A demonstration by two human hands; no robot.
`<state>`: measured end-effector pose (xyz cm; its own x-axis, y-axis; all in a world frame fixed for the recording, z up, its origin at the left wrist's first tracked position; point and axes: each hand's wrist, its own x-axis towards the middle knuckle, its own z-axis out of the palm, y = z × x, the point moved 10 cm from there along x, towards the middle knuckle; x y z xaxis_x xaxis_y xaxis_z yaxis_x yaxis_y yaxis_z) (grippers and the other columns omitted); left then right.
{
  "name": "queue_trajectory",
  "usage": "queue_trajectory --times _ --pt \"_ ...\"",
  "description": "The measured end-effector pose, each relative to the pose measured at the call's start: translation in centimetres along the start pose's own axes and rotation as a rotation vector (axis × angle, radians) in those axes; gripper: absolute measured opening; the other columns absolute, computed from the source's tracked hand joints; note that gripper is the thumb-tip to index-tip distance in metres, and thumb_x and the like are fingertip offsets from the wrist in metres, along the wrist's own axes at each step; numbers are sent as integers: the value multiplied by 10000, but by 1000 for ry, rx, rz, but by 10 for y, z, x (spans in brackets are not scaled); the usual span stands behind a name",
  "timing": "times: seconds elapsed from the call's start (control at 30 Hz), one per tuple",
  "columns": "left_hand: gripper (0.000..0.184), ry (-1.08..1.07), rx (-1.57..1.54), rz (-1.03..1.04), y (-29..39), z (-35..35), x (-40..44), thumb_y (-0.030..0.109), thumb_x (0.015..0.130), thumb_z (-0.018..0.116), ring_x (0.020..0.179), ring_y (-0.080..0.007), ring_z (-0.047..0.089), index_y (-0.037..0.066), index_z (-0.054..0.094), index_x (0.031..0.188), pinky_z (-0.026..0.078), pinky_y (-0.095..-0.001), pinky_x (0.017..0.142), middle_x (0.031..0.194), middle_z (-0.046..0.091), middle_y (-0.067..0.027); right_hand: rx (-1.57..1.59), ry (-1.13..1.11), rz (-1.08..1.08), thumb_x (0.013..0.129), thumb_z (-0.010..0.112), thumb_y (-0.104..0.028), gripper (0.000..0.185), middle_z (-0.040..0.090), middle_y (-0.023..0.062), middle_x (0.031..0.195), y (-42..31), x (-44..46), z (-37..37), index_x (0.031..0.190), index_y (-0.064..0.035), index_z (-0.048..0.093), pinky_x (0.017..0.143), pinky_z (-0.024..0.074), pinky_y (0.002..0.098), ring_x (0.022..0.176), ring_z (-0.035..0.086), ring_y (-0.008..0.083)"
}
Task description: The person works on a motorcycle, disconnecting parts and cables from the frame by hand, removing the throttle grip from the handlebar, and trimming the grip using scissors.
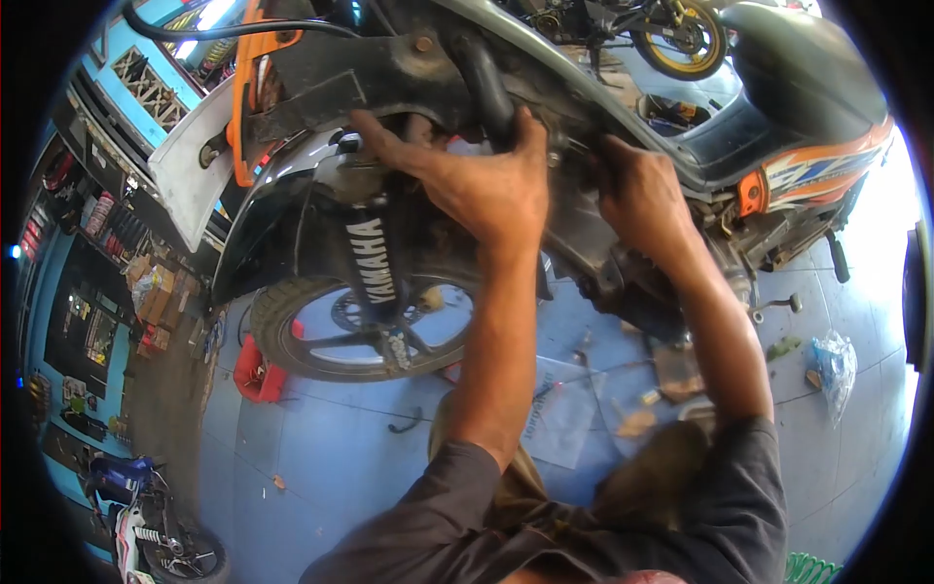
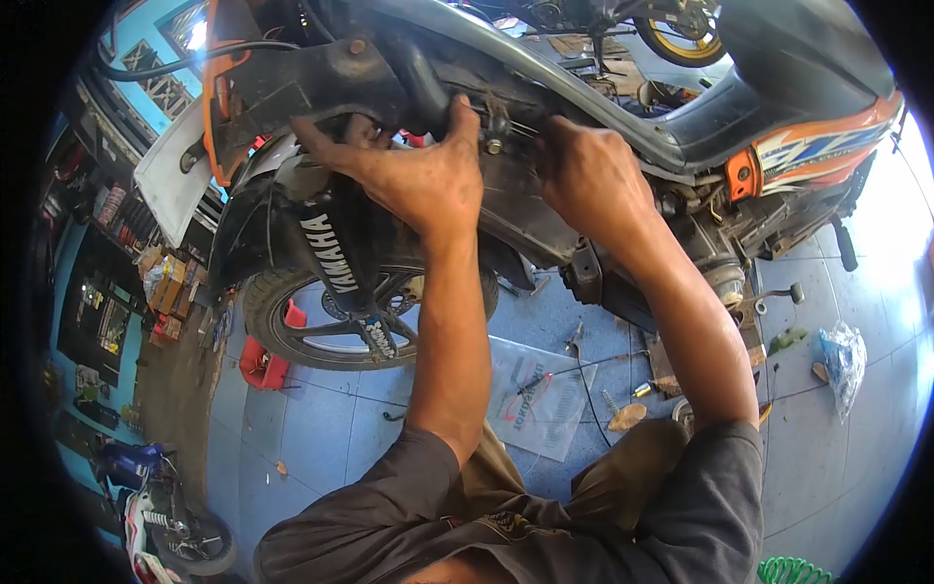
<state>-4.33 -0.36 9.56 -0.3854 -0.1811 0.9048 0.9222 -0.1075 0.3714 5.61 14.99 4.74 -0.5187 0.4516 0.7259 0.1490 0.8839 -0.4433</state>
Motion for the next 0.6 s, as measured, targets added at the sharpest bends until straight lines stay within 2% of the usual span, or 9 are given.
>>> queue_trajectory --times 0.03,0.1,0.27,0.37,0.47,0.5,0.53,0.6 --pt "1232 8 5 7 2 -2 1 10 574 864 1091 -356 558 -27 37 1486 478 -429 924 1257 446 -288 -5 10 -22 896 572 -143 127 617 262 719 -2 -4 1 888 -18 596 668 480 541 735 616 465" --pt "1179 -58 -46 -128 -9 2 3 19 579 858 1133 -378 540 -44 96 1477 461 -431 959 1330 402 -294 -16 16 -37 892 582 -130 101 601 252 677 0 -9 7 881 -30 571 641 468 545 703 612 463" --pt "1098 -88 13 -38 -2 4 6 43 580 859 1131 -414 533 -72 190 1443 442 -454 986 1356 391 -297 -70 -64 10 860 589 -106 98 611 266 699 -1 -13 17 908 -21 580 646 480 540 718 622 462" --pt "1018 -56 23 -65 -6 5 1 38 592 847 1099 -411 548 -60 226 1393 461 -459 955 1292 416 -290 -199 -145 26 811 582 -66 167 637 272 758 -4 -10 23 961 6 581 682 499 537 759 633 466" --pt "971 -50 -7 -89 -9 6 0 36 591 841 1045 -396 573 -42 253 1360 497 -445 897 1203 458 -281 -145 -192 69 762 554 -27 261 638 314 860 -9 -9 32 999 83 544 791 504 534 868 625 485" --pt "944 -46 19 -95 -11 5 0 40 589 842 969 -371 604 -31 274 1340 527 -420 831 1130 497 -268 -89 -156 147 766 548 -30 253 620 340 863 -9 -10 27 985 96 532 801 484 547 886 611 499" --pt "944 -48 15 -107 -14 5 1 40 589 842 969 -371 604 -31 274 1340 527 -420 831 1130 497 -268 -99 -162 154 766 548 -30 253 620 340 863 -10 -12 30 985 96 532 801 484 547 886 611 499" --pt "931 -49 16 -114 -16 4 3 44 589 842 904 -355 621 -24 283 1330 535 -410 796 1084 518 -249 70 26 128 813 534 -57 214 610 346 846 -14 -14 17 965 94 520 785 467 558 876 601 507"
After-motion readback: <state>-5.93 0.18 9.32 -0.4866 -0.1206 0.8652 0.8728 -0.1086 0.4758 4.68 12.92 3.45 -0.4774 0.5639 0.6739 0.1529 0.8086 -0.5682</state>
